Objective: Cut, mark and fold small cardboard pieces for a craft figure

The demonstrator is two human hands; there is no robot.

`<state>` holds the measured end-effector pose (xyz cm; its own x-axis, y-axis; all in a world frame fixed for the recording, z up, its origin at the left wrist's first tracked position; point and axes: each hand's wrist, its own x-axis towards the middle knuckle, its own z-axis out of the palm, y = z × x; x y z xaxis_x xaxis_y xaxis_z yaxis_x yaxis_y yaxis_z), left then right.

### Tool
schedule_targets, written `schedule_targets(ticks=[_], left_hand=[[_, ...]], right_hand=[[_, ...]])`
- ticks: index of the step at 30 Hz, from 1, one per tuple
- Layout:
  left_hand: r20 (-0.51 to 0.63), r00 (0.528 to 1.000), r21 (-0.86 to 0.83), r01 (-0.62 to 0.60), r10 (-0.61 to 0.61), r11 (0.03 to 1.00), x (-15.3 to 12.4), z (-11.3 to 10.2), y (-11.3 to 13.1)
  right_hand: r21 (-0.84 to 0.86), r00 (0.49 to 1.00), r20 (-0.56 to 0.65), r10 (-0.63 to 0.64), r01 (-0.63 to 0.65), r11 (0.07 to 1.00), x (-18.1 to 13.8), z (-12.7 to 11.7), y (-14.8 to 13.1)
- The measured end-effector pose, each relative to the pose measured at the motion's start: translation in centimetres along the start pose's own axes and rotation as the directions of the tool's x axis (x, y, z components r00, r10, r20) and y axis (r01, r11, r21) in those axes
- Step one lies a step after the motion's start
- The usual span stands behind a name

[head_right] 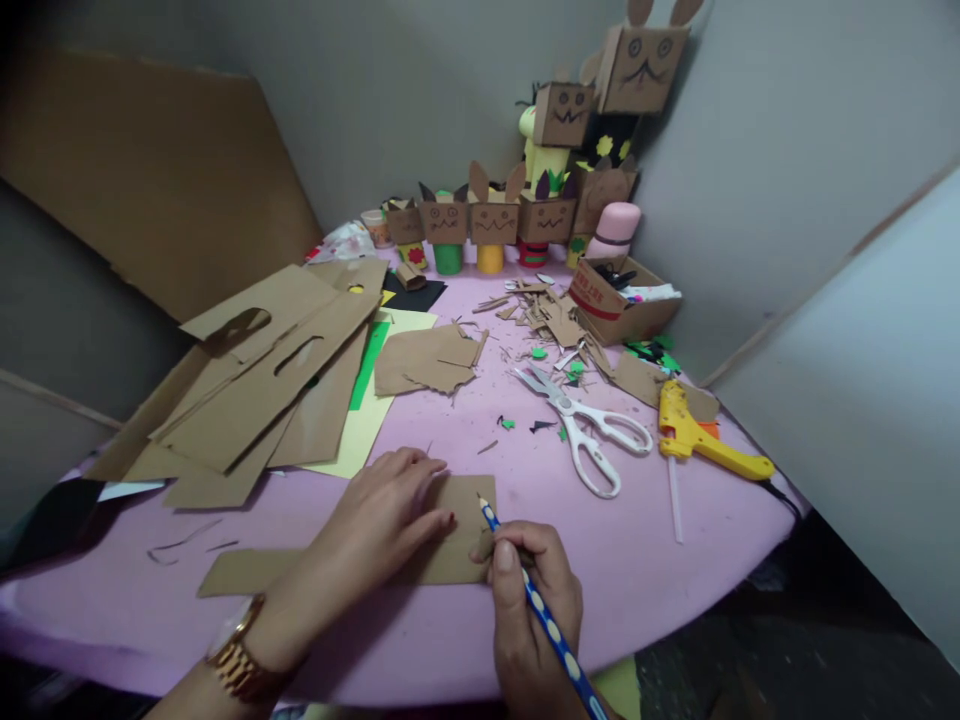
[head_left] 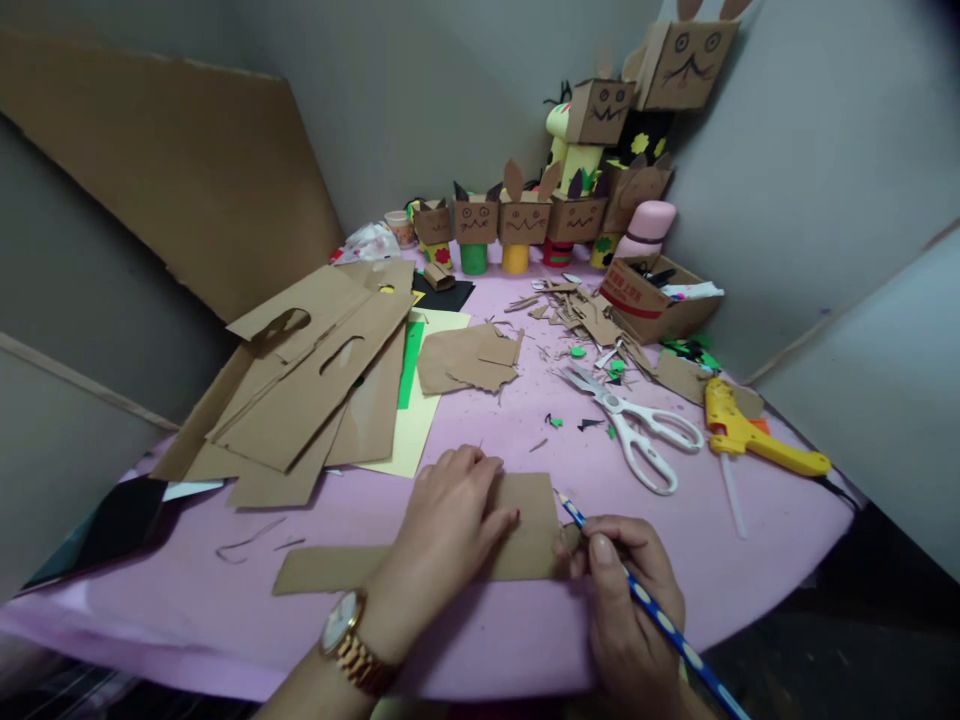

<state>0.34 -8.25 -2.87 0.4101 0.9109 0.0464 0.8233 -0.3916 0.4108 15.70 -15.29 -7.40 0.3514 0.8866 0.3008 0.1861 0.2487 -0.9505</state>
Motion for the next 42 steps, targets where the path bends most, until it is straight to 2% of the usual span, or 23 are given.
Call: schedule_targets(ticks=[3,5,8,11,13,15,17,18,20,22,25,28,30,32,34,36,39,42], left_hand=[[0.046,0.999,0.127,0.014,-0.020,0.992,1.2,0.6,0.7],[0.045,0.999,0.118,0.013,-0.018,0.993,1.6,0.7,0.8],[0.019,0.999,-0.046,0.035,-0.034,0.998,2.1,0.5,0.5],[-0.029,0.989,-0.337,0.125,-0.143,0.933,2.4,-0.4,0.0],[-0.042,0.965,-0.587,0.186,-0.259,0.788,2.2,-1.0,-0.1],[-0.007,0.927,-0.808,0.216,-0.375,0.549,1.7,-1.3,0.4],[0.046,0.887,-0.931,0.204,-0.459,0.303,1.0,-1.2,1.4],[0.065,0.872,-0.959,0.189,-0.485,0.212,0.5,-0.9,1.9],[0.075,0.855,-0.984,0.148,-0.513,0.103,-0.3,-0.2,3.1],[0.074,0.863,-0.990,0.122,-0.500,0.064,-1.0,0.5,3.8],[0.089,0.906,-0.984,0.145,-0.413,0.107,-1.6,0.7,3.6],[0.086,0.945,-0.954,0.169,-0.315,0.247,-2.0,0.3,2.1],[0.037,0.954,-0.911,0.154,-0.297,0.383,-2.3,0.2,1.1],[-0.054,0.951,-0.816,0.134,-0.305,0.562,-2.7,0.3,0.2],[-0.155,0.946,-0.659,0.115,-0.284,0.743,-3.3,0.7,-0.4],[-0.214,0.954,-0.483,0.081,-0.208,0.872,-3.9,1.1,-0.8],[-0.226,0.973,-0.291,-0.020,-0.048,0.957,-4.6,1.6,-1.3],[-0.168,0.982,-0.170,-0.115,0.086,0.979,-4.7,2.0,-1.5]], right_hand=[[0.025,1.000,0.019,-0.010,0.009,1.000,-0.1,-0.2,0.0],[0.037,0.999,0.031,-0.025,0.024,0.999,-0.1,-0.3,0.0],[0.040,0.999,0.027,-0.030,0.029,0.999,-0.2,-0.4,-0.1],[0.046,1.000,0.004,-0.007,0.007,0.999,-0.1,-0.4,0.1],[0.065,1.000,-0.006,0.013,-0.013,0.998,0.2,-0.4,0.3],[0.085,0.998,0.019,0.055,-0.056,0.995,0.8,-0.3,0.3],[0.108,0.989,0.099,0.111,-0.122,0.987,1.5,-0.1,-0.1],[0.131,0.977,0.161,0.139,-0.160,0.978,1.9,0.1,-0.3],[0.201,0.945,0.276,0.174,-0.234,0.951,2.5,0.3,-0.9],[0.269,0.922,0.338,0.190,-0.288,0.919,3.2,0.4,-1.2],[0.259,0.918,0.345,0.198,-0.296,0.920,4.6,-0.3,-1.3],[0.047,0.892,0.421,0.164,-0.202,0.978,7.0,-1.4,-1.1],[-0.077,0.848,0.520,0.102,-0.072,0.994,8.6,-1.9,-1.0],[-0.141,0.794,0.607,0.031,0.069,0.988,9.8,-1.9,-0.8],[-0.170,0.741,0.670,-0.030,0.193,0.966,10.4,-1.4,-0.3],[-0.198,0.708,0.701,-0.084,0.306,0.931,10.5,-0.8,0.4],[-0.238,0.709,0.692,-0.137,0.403,0.884,10.2,0.0,1.8],[-0.260,0.735,0.661,-0.148,0.409,0.875,9.8,0.3,2.8]])
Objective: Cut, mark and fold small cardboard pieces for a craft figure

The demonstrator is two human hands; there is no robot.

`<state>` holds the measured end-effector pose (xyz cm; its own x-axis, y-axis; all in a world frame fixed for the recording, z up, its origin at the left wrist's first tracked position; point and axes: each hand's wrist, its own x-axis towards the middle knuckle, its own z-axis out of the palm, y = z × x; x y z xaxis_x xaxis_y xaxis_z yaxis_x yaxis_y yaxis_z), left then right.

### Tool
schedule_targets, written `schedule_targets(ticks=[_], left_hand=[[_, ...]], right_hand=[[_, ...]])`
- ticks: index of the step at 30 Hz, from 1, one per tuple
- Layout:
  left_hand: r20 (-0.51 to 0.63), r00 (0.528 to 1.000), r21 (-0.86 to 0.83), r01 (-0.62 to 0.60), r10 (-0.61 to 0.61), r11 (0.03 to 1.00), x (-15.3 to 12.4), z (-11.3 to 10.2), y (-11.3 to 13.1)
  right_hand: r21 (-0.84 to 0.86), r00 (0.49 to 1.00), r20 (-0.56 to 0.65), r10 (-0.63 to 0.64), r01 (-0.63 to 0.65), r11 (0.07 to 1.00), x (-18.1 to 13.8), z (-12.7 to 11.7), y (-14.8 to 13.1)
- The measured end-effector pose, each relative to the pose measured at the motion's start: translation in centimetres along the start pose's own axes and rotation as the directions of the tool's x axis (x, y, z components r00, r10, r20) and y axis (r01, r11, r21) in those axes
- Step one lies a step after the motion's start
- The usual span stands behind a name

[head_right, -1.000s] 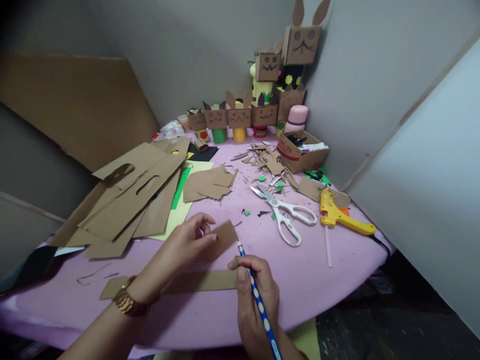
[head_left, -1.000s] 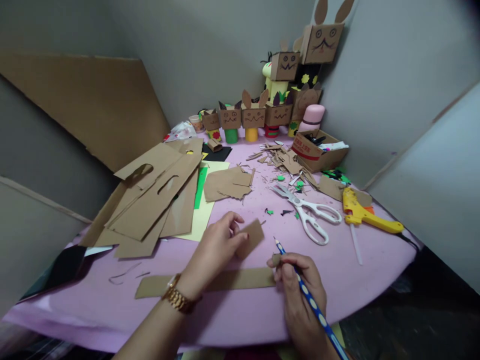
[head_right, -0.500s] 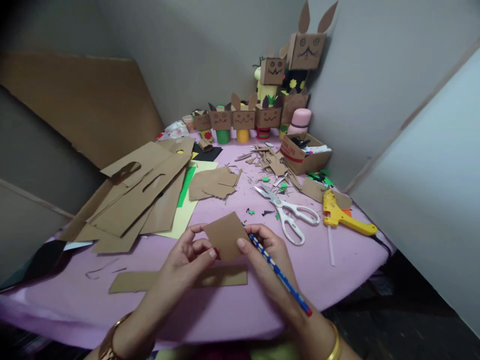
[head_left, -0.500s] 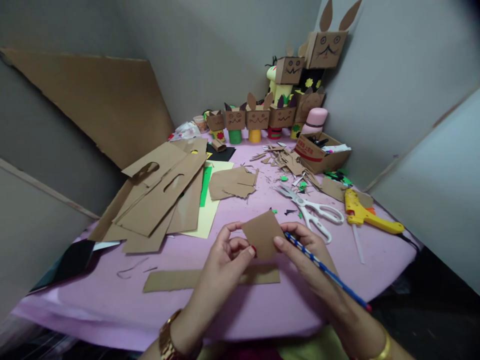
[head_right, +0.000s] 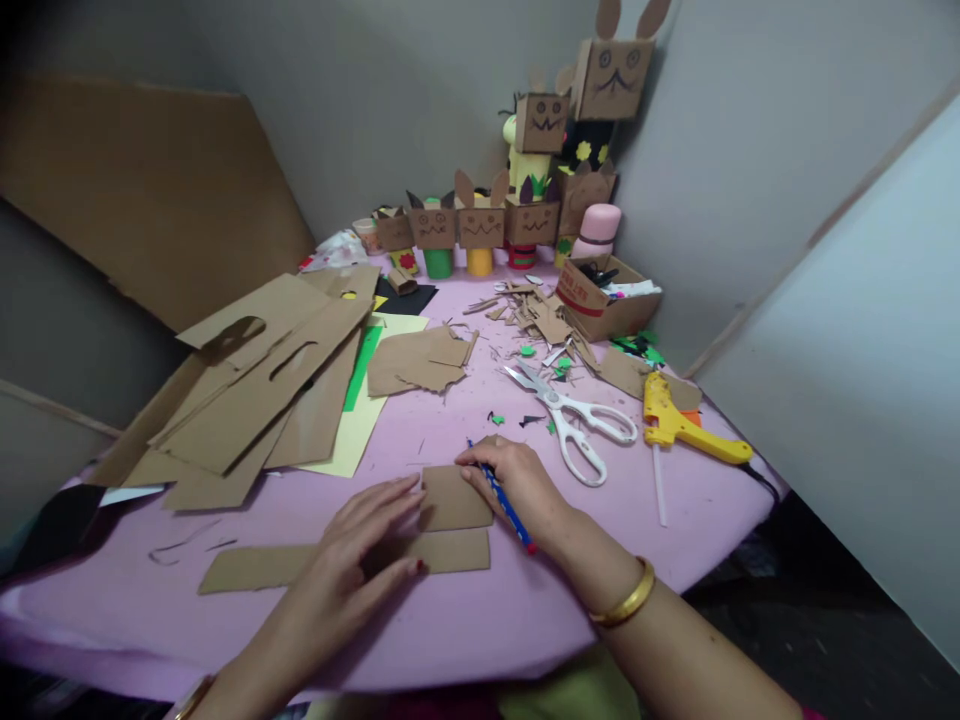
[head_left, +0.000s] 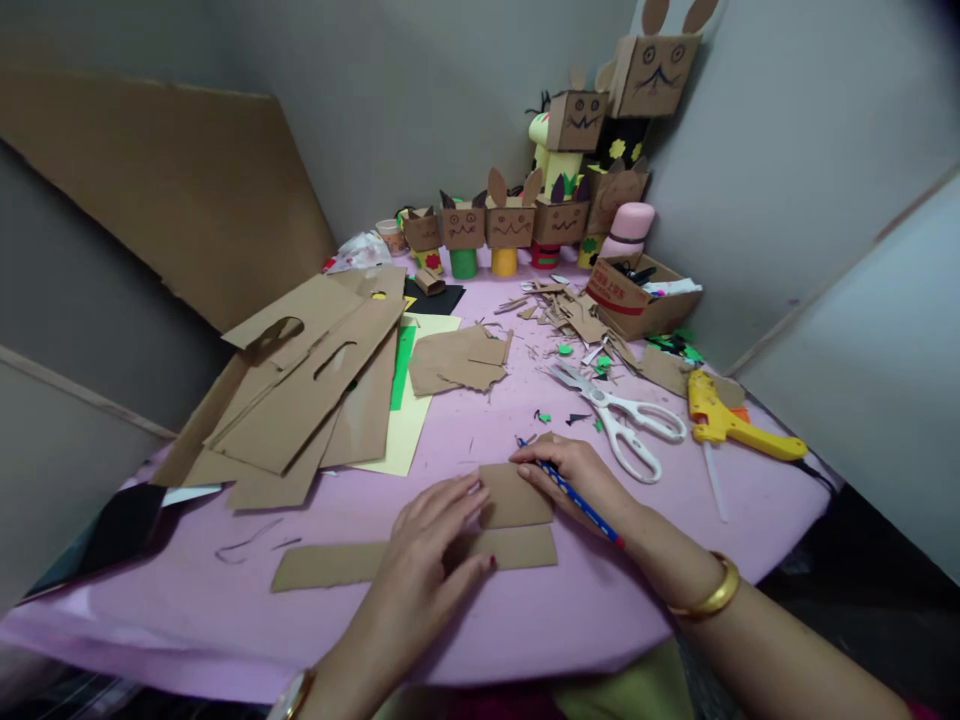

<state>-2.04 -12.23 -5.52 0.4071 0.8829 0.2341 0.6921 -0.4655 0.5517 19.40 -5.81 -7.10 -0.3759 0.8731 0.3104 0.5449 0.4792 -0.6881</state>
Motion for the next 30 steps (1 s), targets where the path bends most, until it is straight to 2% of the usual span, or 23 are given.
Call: schedule_targets(ticks=[4,12,22,30], left_hand=[[0.096,0.995,0.076,-0.015,0.008,0.997,0.3,0.4,-0.1],[0.094,0.995,0.135,-0.029,0.016,0.990,0.2,0.7,-0.5],[0.131,0.985,0.244,-0.138,0.109,0.960,0.4,0.9,-1.0],[0.130,0.983,0.280,-0.165,0.132,0.946,0.3,1.1,-1.0]], right_hand=[[-0.010,1.000,-0.025,0.012,-0.013,1.000,-0.2,0.2,0.1],[0.029,0.999,-0.003,0.032,-0.032,0.999,-0.3,0.1,0.1],[0.034,0.998,0.046,0.052,-0.053,0.998,-0.2,-0.3,-0.6],[0.079,0.979,0.187,-0.082,0.068,0.994,-1.0,-1.9,-0.3]])
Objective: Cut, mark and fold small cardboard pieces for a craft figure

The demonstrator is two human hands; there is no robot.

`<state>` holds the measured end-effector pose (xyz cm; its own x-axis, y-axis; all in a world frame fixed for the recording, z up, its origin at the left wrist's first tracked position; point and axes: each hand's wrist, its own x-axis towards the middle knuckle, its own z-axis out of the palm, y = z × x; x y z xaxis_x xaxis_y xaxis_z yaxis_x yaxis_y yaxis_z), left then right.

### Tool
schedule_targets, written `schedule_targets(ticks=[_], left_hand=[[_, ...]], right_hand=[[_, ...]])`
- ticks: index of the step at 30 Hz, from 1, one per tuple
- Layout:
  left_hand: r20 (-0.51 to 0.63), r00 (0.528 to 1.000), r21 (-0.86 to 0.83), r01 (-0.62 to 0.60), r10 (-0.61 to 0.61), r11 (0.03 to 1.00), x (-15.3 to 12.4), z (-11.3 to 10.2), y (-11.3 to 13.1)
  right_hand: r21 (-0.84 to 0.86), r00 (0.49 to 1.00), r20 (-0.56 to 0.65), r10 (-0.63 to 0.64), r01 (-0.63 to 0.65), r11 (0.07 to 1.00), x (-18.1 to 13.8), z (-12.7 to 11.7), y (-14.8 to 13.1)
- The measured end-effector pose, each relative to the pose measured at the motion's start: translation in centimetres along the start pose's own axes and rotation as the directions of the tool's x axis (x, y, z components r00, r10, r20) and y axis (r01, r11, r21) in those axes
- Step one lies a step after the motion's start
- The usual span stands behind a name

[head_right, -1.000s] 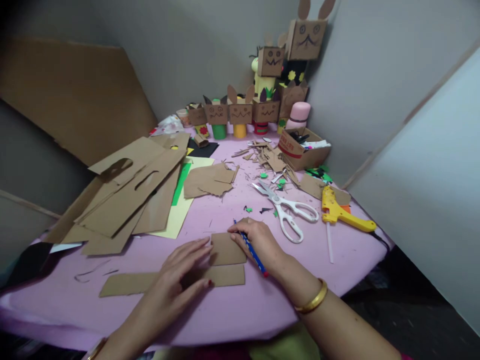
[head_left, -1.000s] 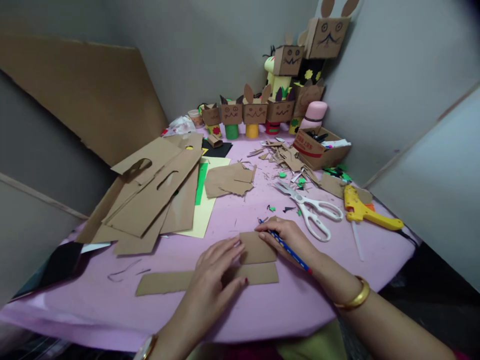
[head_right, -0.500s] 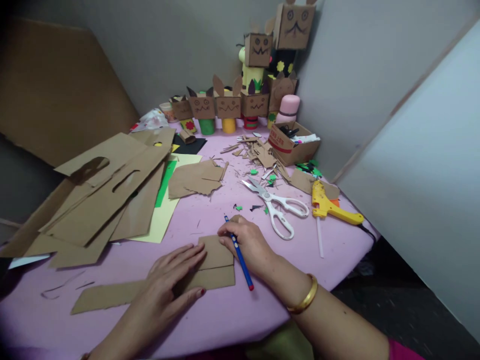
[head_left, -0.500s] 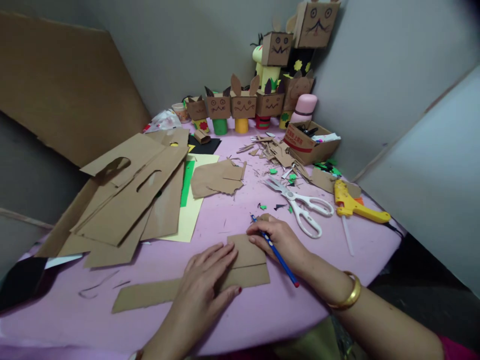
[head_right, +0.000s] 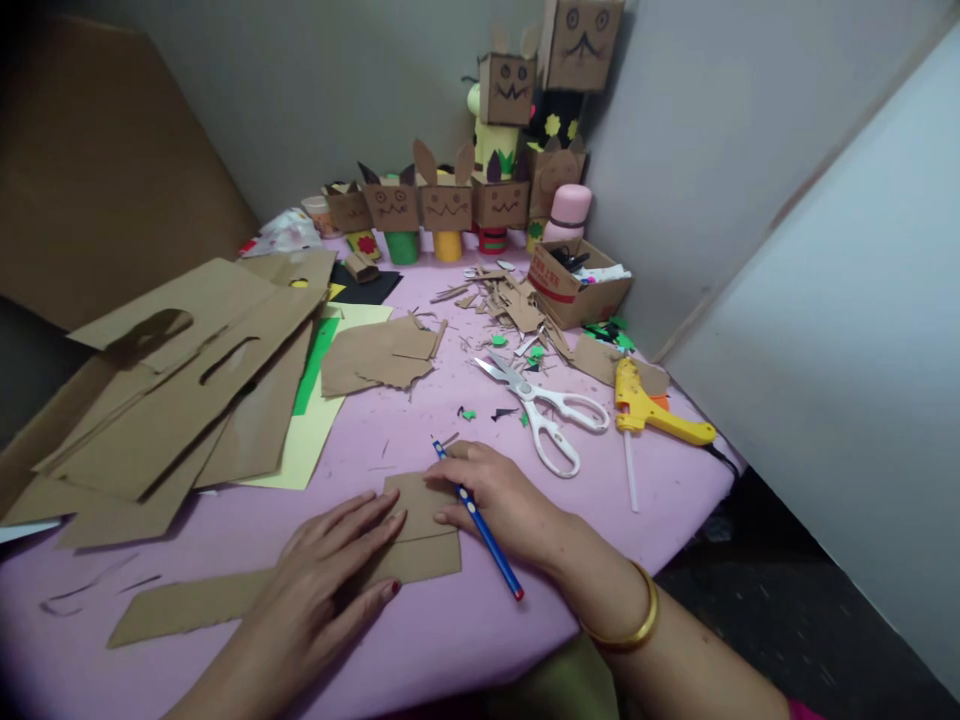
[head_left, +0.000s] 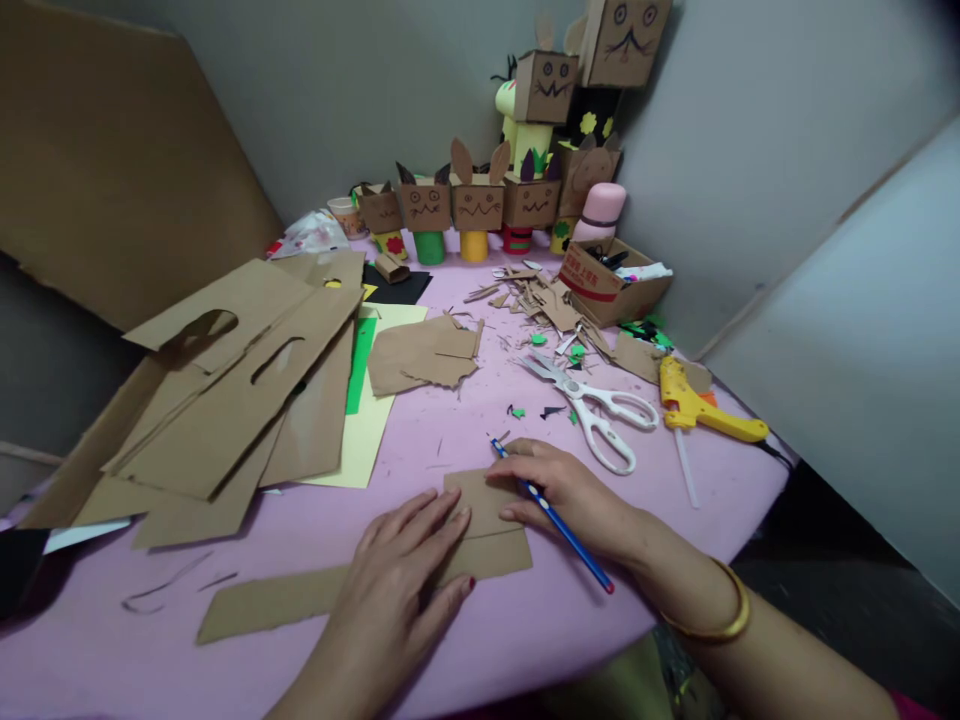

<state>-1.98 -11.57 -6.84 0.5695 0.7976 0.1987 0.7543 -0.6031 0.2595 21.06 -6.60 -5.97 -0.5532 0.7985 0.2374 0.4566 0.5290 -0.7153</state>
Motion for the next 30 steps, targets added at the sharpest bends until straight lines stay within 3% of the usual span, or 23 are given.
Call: schedule_targets(ticks=[15,23,30], left_hand=[[0.028,1.000,0.018,-0.009,0.009,1.000,0.0,-0.3,0.0],[-0.017,0.995,0.080,-0.093,0.095,0.992,0.3,-0.2,0.2],[-0.019,0.993,0.102,-0.115,0.118,0.988,0.4,-0.2,0.4]], right_hand=[[0.067,0.999,-0.034,0.001,0.002,0.998,-0.2,0.1,0.4],[0.065,0.998,-0.041,0.042,-0.039,0.997,-0.2,0.1,0.1],[0.083,0.998,0.061,-0.003,-0.002,0.997,-0.3,-1.0,0.1]])
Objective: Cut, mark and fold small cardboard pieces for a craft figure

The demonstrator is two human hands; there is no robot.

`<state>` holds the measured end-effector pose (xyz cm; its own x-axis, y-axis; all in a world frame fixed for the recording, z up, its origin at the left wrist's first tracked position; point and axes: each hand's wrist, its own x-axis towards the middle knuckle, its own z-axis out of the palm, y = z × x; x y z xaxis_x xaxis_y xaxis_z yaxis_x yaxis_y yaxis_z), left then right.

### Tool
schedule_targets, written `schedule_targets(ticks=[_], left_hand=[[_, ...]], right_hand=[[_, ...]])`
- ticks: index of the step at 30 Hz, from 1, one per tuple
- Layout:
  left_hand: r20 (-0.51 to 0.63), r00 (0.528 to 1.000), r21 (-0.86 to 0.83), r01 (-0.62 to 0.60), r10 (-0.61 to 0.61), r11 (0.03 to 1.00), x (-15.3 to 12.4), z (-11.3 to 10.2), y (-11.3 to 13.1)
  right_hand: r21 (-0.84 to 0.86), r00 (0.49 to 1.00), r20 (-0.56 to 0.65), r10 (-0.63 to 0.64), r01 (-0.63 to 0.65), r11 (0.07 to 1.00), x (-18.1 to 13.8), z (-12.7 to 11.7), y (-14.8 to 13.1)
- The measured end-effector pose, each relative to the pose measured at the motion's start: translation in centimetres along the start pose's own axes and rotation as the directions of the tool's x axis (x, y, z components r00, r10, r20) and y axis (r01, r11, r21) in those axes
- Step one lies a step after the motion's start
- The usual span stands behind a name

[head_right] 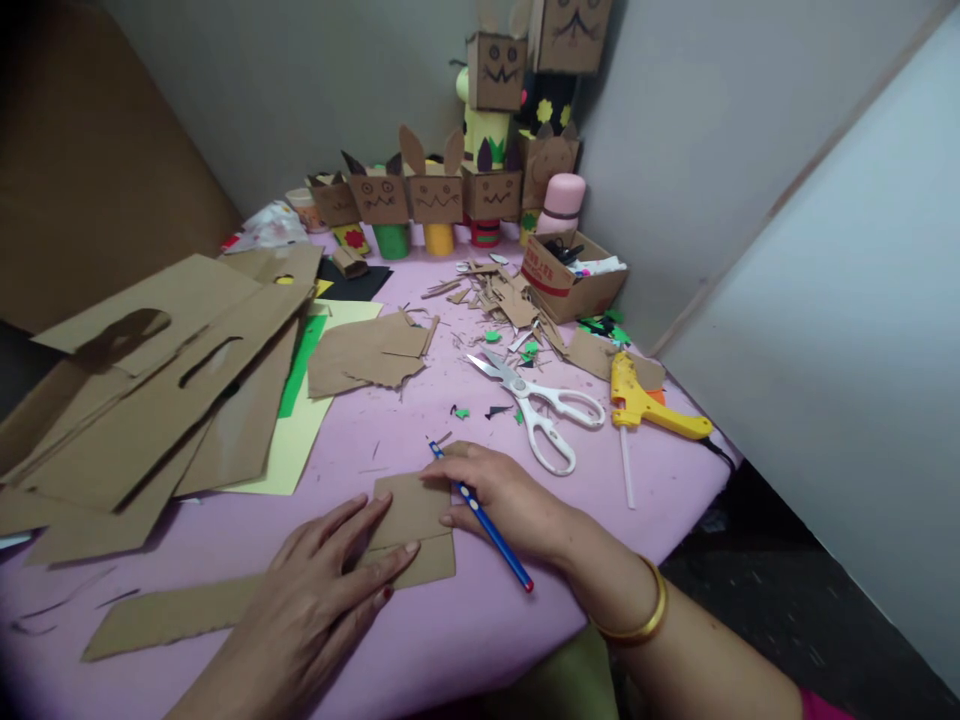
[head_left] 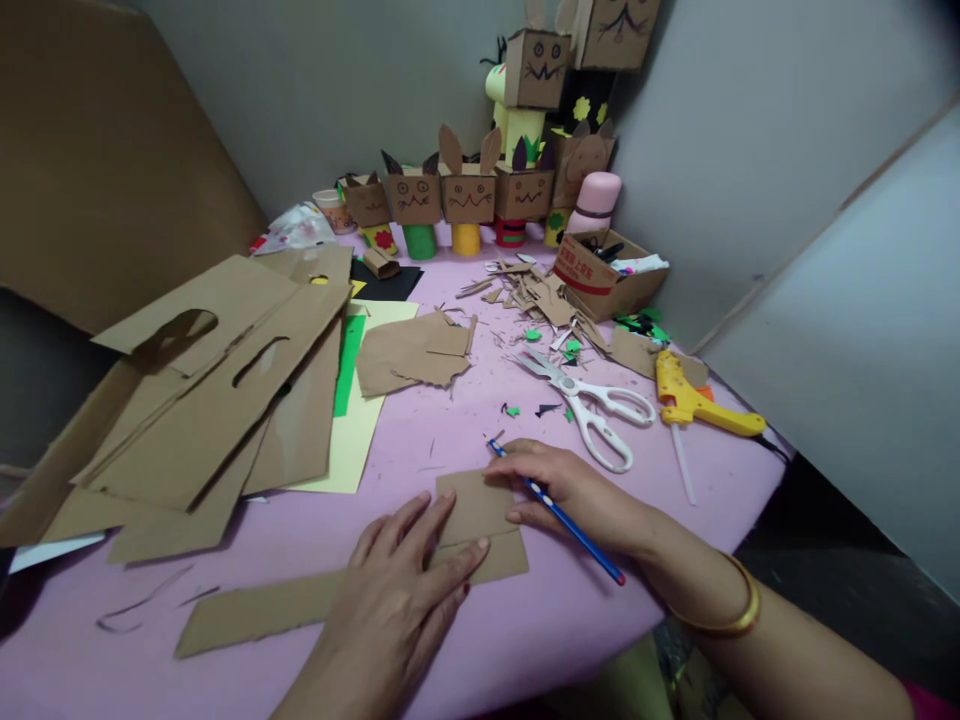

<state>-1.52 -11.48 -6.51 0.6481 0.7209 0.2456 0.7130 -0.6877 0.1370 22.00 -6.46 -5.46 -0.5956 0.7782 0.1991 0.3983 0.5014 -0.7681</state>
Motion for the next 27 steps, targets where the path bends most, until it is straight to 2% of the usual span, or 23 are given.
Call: schedule_targets(ticks=[8,14,21,27], left_hand=[[-0.004,1.000,-0.007,0.011,-0.011,1.000,-0.08,0.14,0.01],[-0.019,0.999,-0.027,0.026,-0.026,0.999,-0.14,0.29,0.09],[0.020,0.999,0.005,0.039,-0.039,0.999,-0.17,0.34,0.16],[0.032,0.998,-0.002,0.053,-0.053,0.999,-0.12,0.15,0.21]], right_hand=[[0.032,0.993,0.115,-0.034,0.031,0.999,-0.41,-1.24,0.62],[-0.007,0.996,0.085,-0.027,0.028,1.000,-0.48,-0.96,0.40],[-0.019,0.998,0.054,-0.018,0.019,1.000,-0.59,-0.69,0.48],[0.056,0.998,0.060,-0.018,0.015,0.998,-0.80,-1.02,0.18]])
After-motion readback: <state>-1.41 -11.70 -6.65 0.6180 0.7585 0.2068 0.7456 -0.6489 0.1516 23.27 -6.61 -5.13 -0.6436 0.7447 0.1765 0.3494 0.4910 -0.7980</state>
